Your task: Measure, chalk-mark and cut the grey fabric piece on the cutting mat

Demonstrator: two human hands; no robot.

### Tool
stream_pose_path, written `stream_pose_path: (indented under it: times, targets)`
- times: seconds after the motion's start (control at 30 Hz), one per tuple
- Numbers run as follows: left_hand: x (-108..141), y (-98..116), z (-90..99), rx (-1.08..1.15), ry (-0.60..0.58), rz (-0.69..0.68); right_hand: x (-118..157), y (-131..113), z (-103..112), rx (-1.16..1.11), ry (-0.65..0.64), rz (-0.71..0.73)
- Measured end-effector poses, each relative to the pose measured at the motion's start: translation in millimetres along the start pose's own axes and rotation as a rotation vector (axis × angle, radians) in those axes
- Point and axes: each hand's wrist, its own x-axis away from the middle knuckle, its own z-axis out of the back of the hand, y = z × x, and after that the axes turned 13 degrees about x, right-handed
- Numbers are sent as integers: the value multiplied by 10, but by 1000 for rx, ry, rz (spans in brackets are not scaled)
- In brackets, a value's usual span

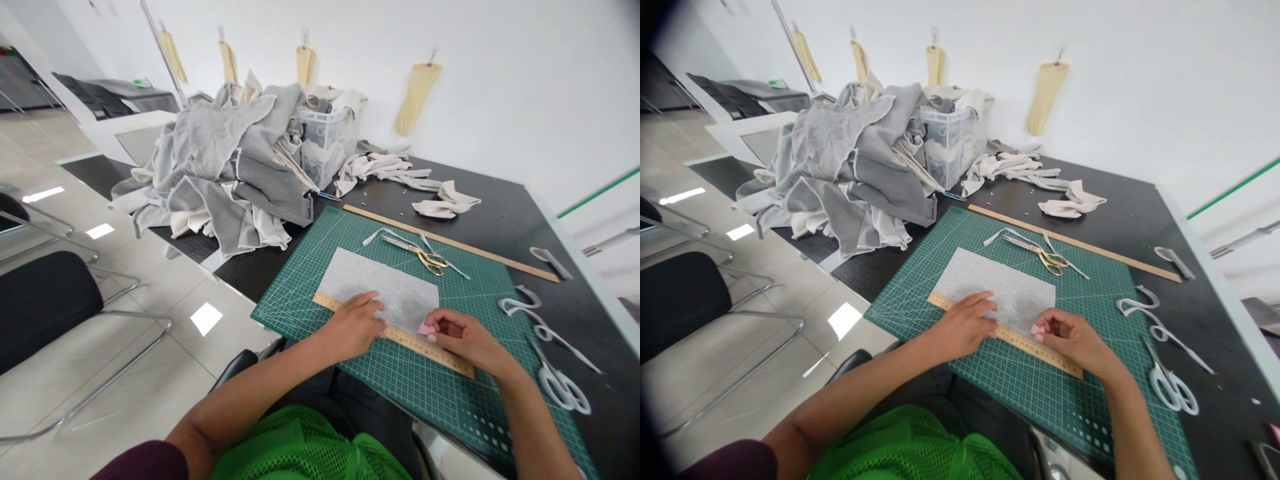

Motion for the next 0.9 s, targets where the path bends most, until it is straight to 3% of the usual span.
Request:
stream_pose_path:
  times: [0.4,0.9]
  targets:
    - [-45,73,24,42,-38,102,76,4,71,-67,31,14]
    - [-77,148,47,-11,-64,138,183,-18,227,39,39,-51]
